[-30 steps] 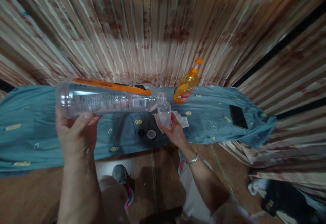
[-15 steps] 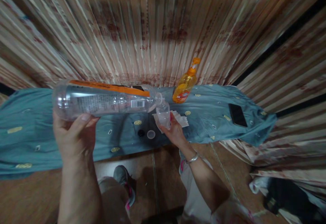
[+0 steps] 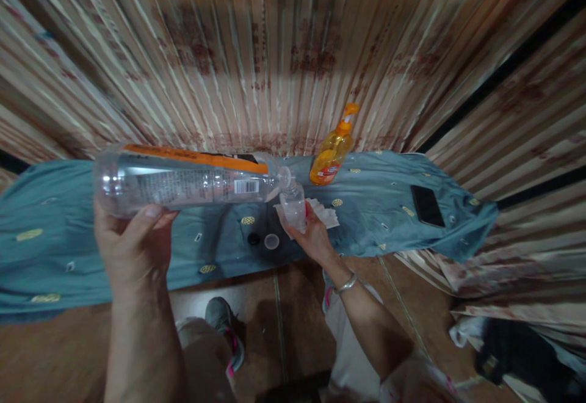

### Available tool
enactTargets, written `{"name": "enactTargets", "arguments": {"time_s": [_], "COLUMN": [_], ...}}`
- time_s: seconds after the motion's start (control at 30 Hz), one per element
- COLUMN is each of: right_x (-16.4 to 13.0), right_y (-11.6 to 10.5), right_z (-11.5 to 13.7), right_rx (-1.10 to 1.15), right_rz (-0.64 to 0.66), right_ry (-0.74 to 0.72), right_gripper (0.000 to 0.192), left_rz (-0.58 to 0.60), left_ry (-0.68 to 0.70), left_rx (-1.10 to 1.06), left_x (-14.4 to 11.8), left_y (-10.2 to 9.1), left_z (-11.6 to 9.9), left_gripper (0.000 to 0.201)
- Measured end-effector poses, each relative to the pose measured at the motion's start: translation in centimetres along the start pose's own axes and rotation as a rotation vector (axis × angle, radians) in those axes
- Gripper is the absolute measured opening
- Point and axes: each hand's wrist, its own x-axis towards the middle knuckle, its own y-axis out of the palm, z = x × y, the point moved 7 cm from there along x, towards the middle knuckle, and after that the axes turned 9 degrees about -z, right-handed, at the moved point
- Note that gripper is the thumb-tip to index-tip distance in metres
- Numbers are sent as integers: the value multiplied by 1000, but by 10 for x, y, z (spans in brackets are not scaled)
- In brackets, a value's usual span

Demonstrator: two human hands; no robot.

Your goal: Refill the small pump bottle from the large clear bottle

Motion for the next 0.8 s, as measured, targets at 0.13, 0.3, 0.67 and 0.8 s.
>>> {"name": "enactTargets", "arguments": {"time_s": [0.13,0.3,0.67,0.8], "right_x": [0,0,0,0], "right_y": [0,1,3,3], "right_z": [1,0,-3,-2], "right_rx": [15,25,55,66], "right_rz": [15,9,4,24], "right_ry": [12,4,-20,-5], "right_gripper": [82,84,82,83], "left_rz": [-17,-14,-65,-91], "left_ry": [5,-10,-37,-60], "left_rx": [21,0,-77,-71], "left_x": [0,1,4,3], "left_y": [0,0,2,1], "left_z": [-1,-1,1,3], "left_gripper": [45,43,46,47]}}
